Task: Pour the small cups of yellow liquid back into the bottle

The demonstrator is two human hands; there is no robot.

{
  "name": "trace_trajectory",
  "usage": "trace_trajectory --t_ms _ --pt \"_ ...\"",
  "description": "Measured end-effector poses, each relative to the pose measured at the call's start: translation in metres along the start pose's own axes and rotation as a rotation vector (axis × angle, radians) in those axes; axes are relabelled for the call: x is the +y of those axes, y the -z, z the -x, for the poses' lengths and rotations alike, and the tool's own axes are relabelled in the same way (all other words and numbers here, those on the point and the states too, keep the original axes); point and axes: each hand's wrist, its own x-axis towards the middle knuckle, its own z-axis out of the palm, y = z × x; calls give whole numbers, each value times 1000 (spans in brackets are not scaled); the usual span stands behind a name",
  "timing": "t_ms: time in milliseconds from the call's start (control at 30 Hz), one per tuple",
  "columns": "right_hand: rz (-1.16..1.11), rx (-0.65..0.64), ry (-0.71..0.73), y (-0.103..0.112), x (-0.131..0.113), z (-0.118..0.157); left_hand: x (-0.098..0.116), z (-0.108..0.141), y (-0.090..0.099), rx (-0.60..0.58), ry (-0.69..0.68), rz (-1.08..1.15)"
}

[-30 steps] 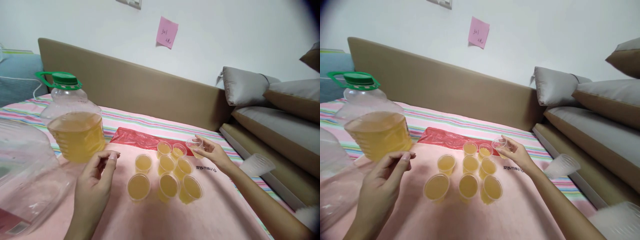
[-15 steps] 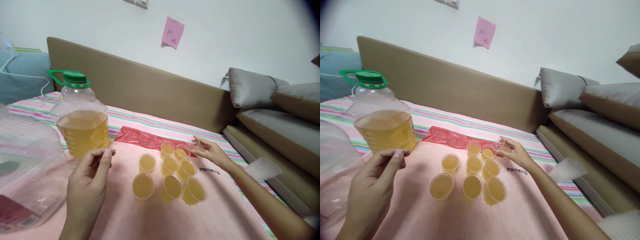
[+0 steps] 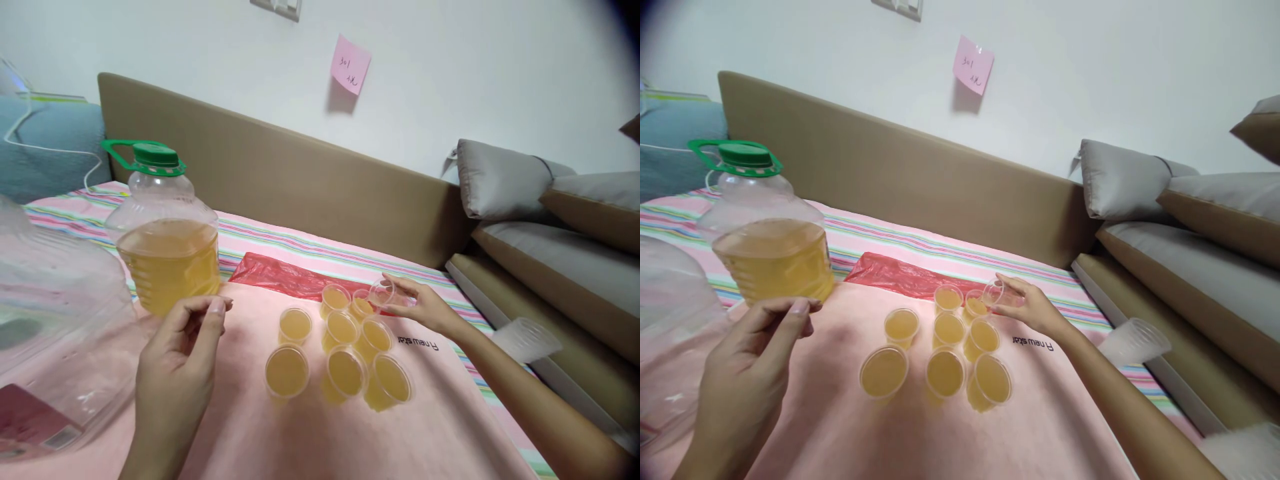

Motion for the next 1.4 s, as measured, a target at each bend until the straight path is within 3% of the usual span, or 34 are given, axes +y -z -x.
trace_trajectory --t_ms 1400 --pt "307 -78 229 7 -15 -6 3 1 2 -19 28 15"
